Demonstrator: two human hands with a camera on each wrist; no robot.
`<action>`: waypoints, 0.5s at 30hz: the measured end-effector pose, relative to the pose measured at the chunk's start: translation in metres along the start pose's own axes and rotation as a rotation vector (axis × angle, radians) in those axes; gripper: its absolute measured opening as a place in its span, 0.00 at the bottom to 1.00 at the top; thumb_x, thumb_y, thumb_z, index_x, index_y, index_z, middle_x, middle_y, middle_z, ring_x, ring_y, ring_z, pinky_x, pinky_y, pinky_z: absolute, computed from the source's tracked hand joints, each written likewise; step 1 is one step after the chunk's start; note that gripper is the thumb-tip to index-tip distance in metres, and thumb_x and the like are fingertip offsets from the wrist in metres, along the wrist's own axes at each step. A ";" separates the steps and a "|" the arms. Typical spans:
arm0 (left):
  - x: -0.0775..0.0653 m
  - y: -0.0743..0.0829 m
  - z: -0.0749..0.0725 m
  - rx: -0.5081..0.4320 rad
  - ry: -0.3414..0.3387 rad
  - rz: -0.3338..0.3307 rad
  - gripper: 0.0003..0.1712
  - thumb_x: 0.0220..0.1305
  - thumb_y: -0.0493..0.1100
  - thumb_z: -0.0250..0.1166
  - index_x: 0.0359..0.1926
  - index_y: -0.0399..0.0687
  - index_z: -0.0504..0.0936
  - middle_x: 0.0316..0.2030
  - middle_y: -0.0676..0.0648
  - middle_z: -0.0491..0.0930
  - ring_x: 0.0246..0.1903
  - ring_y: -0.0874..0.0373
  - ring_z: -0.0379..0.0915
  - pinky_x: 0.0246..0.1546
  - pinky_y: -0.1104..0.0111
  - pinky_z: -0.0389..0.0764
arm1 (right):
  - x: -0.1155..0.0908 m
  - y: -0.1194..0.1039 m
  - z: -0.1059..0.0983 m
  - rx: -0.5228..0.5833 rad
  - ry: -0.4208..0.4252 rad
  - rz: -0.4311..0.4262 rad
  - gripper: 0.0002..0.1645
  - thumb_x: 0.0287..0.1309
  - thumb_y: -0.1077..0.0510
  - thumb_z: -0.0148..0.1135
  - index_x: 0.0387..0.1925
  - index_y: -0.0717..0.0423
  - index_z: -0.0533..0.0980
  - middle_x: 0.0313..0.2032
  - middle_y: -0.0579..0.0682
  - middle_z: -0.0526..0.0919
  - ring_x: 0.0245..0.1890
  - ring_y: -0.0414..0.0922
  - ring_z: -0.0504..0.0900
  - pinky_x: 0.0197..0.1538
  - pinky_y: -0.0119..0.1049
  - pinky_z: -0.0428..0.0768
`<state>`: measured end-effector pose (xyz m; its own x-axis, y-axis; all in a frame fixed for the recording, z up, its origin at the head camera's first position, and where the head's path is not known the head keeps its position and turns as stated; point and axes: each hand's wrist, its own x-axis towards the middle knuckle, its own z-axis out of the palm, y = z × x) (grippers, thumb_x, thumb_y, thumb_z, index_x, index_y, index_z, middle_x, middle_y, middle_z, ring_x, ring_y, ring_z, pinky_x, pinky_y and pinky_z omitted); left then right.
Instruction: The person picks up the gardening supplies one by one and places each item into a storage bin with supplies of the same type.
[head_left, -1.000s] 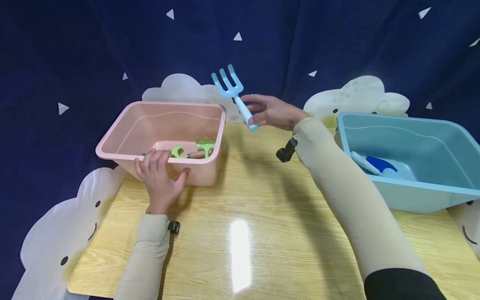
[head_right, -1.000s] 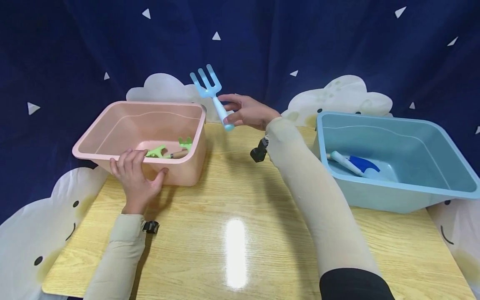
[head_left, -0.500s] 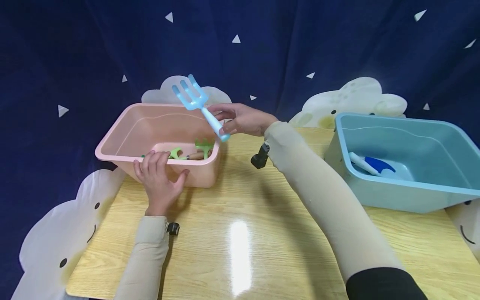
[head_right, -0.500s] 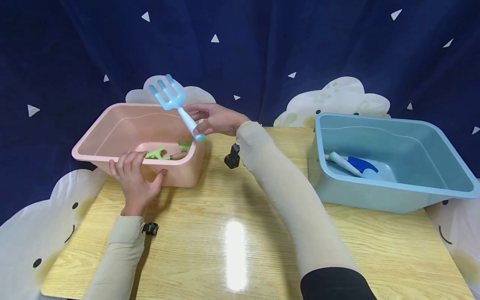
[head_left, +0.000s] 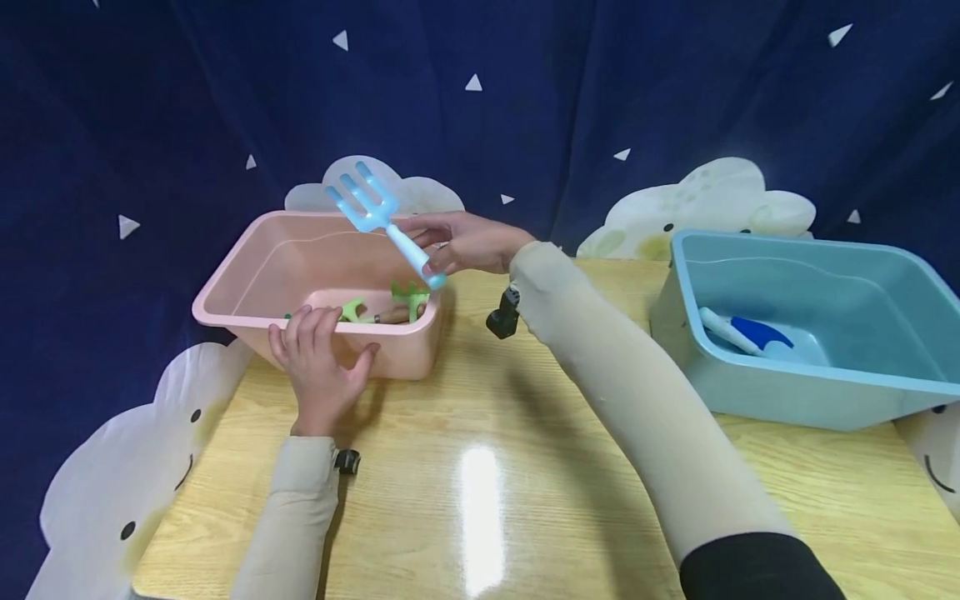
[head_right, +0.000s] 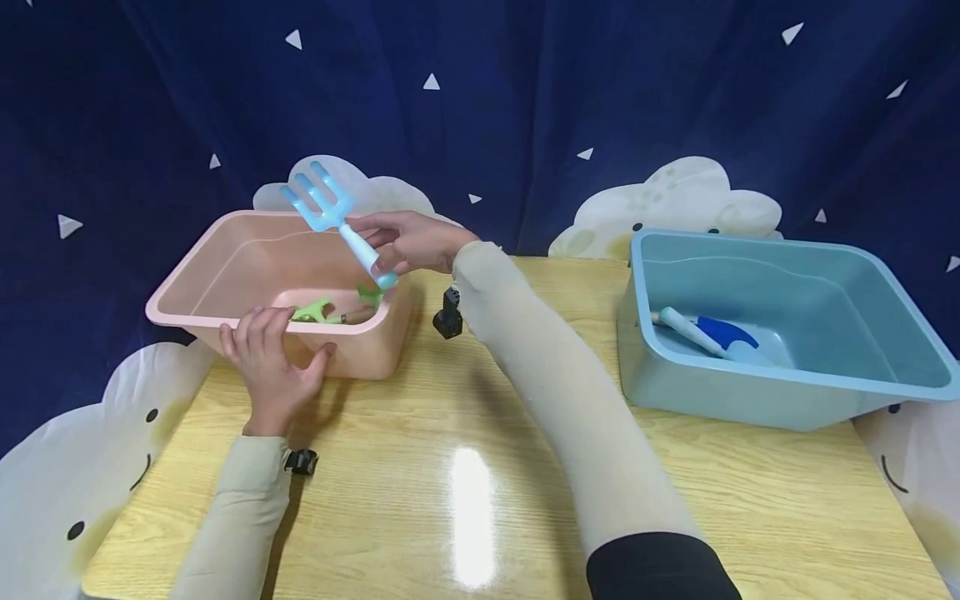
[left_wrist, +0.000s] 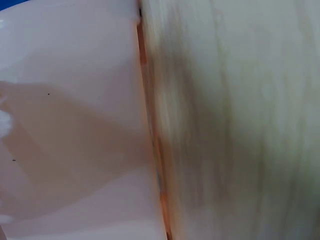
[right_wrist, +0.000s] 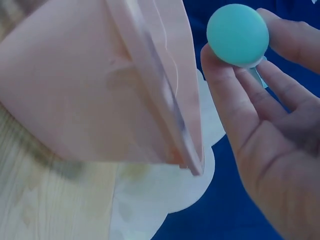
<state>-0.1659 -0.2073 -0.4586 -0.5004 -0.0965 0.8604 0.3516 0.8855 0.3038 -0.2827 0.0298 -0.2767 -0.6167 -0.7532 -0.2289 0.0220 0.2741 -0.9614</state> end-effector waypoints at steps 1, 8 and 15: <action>0.000 0.000 0.000 -0.002 0.001 0.002 0.39 0.48 0.59 0.68 0.56 0.39 0.75 0.53 0.39 0.75 0.63 0.41 0.63 0.71 0.39 0.42 | 0.002 -0.001 0.002 -0.002 -0.005 -0.002 0.50 0.52 0.76 0.57 0.74 0.42 0.61 0.66 0.52 0.71 0.63 0.46 0.73 0.60 0.44 0.81; -0.001 0.001 0.000 -0.001 0.008 0.007 0.39 0.48 0.58 0.69 0.56 0.39 0.75 0.53 0.39 0.75 0.63 0.42 0.63 0.71 0.39 0.43 | 0.010 0.000 0.010 -0.025 -0.018 -0.002 0.52 0.50 0.76 0.59 0.74 0.40 0.60 0.65 0.50 0.74 0.64 0.45 0.73 0.60 0.45 0.81; 0.000 0.002 0.000 -0.011 0.024 0.010 0.38 0.47 0.57 0.69 0.56 0.40 0.75 0.53 0.39 0.76 0.63 0.43 0.63 0.71 0.39 0.43 | 0.013 -0.002 0.015 -0.031 -0.008 0.002 0.51 0.49 0.76 0.58 0.73 0.40 0.62 0.64 0.51 0.75 0.64 0.47 0.74 0.53 0.41 0.83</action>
<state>-0.1656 -0.2057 -0.4582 -0.4773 -0.0984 0.8732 0.3659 0.8812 0.2993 -0.2788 0.0105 -0.2798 -0.6105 -0.7572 -0.2322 -0.0011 0.2941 -0.9558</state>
